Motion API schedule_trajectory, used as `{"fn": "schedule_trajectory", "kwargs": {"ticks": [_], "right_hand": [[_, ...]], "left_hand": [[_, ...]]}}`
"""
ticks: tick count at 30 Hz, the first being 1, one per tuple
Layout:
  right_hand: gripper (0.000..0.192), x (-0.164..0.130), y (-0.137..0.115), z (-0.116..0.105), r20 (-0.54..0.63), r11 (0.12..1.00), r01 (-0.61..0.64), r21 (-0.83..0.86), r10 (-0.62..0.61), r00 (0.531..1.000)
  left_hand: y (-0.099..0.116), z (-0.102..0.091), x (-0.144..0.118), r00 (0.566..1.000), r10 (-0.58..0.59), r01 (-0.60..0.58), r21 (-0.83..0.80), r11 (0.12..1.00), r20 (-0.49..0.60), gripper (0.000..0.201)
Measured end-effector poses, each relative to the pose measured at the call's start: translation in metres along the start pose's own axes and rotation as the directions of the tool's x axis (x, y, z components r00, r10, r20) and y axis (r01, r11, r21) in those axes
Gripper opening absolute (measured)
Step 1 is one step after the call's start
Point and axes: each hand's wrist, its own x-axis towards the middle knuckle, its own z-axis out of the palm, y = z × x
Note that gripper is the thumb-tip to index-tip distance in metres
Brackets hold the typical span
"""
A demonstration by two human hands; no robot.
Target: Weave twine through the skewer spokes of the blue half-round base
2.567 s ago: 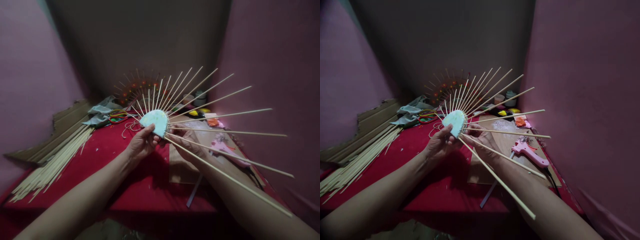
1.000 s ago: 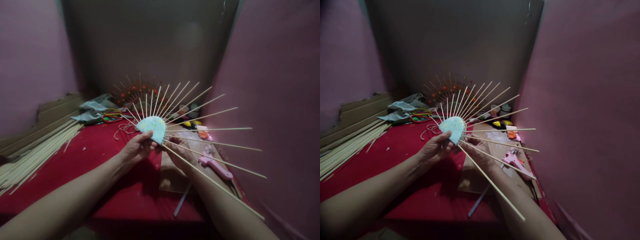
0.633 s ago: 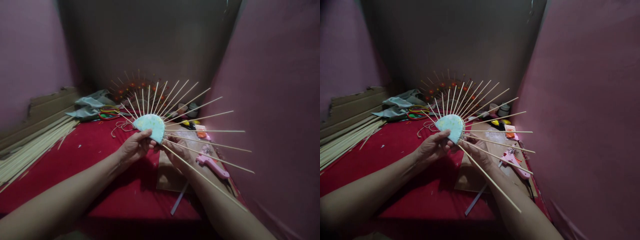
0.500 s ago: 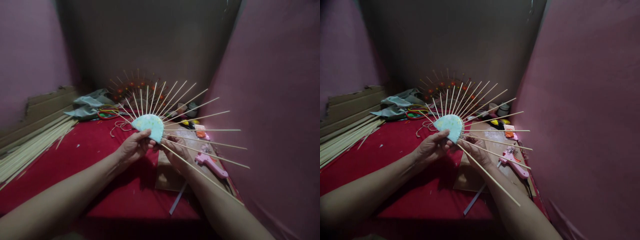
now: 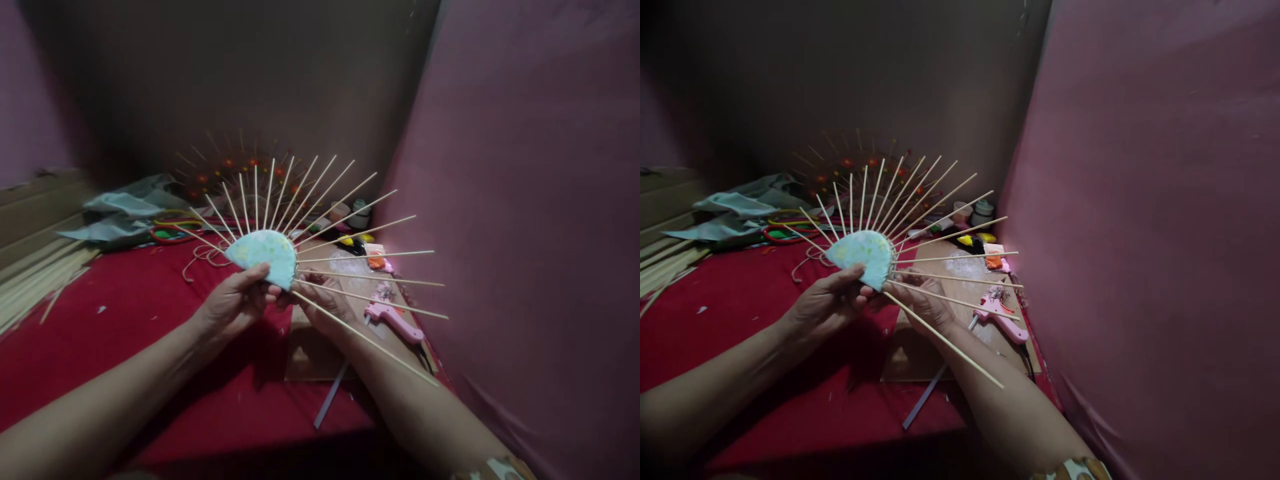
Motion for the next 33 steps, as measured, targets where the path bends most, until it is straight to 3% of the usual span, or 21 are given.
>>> {"fn": "schedule_trajectory", "kwargs": {"ticks": [7,12,25,33], "right_hand": [[0.027,-0.003,-0.002,0.002,0.042,0.998,0.017,0.057,-0.020,0.999],[0.037,-0.005,-0.002,-0.001,-0.053,0.999,0.000,0.046,0.003,0.999],[0.033,-0.002,0.000,-0.003,-0.051,0.999,-0.033,0.031,0.034,0.998],[0.034,-0.003,-0.005,0.001,-0.060,0.999,-0.044,0.030,0.045,0.997]], "left_hand": [[-0.005,-0.004,0.001,0.996,-0.010,0.013,-0.031,0.999,0.085,0.030],[-0.009,-0.006,0.003,0.989,0.000,0.010,-0.064,0.998,0.151,0.031],[-0.009,-0.006,0.003,0.996,-0.018,0.023,-0.055,0.998,0.085,0.027],[-0.011,-0.009,0.007,0.992,0.015,-0.008,-0.054,0.999,0.123,0.021]]}}
